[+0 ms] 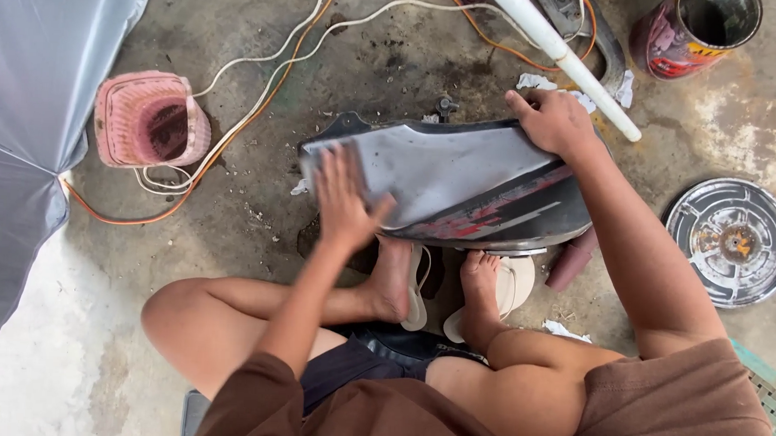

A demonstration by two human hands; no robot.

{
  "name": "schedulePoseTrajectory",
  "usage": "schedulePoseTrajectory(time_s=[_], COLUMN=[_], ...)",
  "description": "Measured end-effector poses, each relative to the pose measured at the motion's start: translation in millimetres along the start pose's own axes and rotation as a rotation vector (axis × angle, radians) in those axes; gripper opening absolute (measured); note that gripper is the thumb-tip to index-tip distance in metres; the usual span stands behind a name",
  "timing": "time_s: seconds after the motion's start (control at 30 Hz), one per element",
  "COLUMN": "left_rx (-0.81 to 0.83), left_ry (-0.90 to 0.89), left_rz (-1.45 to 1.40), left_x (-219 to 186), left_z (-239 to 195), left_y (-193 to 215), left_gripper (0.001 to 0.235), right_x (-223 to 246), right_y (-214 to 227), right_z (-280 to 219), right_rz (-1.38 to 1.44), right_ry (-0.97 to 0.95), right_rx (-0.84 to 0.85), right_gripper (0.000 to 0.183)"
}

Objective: The person sits on the floor and sands a curved metal object using a sanding block. They hold the object with one hand and rub the sanding block across its surface with the other hand.

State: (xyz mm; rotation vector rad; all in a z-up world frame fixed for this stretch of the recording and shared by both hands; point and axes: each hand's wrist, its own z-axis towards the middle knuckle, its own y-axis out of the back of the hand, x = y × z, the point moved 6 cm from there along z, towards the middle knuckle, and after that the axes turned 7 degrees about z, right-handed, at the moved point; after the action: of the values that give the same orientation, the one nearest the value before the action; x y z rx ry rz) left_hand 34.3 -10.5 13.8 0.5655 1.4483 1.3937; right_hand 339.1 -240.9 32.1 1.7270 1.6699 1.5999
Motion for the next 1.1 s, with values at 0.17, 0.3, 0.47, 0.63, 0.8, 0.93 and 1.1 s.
schedulePoseTrajectory(time_s=[0.17,0.3,0.47,0.63,0.8,0.93,1.1], left_rx=[-0.032,0.131,0.174,0.09,0.1,0.271,0.299], left_ry=[0.134,-0.037,-0.168,0.012,0.134,-0.103,-0.178], left_rz=[0.126,-0.121,-0.083,0.032,0.237,0.117,0.093], left_x=[11,-81,-89,-3,-21,-107,-87], left_z=[41,4,-32,10,29,-6,9], left_y=[4,-14,-26,2,-5,-27,-14], left_gripper=[0.108,0.126,0.116,0.112,0.112,0.121,0.112], right_x=[6,12,10,9,16,17,16], right_y=[1,3,4,3,3,2,7], right_z=[-2,-7,-6,-11,-8,-9,-16], right_rz=[-0.001,0.016,0.008,0.026,-0.072,-0.064,-0.008], right_ry=[0.007,-0.006,0.015,0.039,0.085,0.101,0.147], right_rx=[-0.002,0.017,0.017,-0.012,-0.037,-0.035,-0.084], right_gripper=[0.07,0.07,0.071,0.071,0.07,0.069,0.061])
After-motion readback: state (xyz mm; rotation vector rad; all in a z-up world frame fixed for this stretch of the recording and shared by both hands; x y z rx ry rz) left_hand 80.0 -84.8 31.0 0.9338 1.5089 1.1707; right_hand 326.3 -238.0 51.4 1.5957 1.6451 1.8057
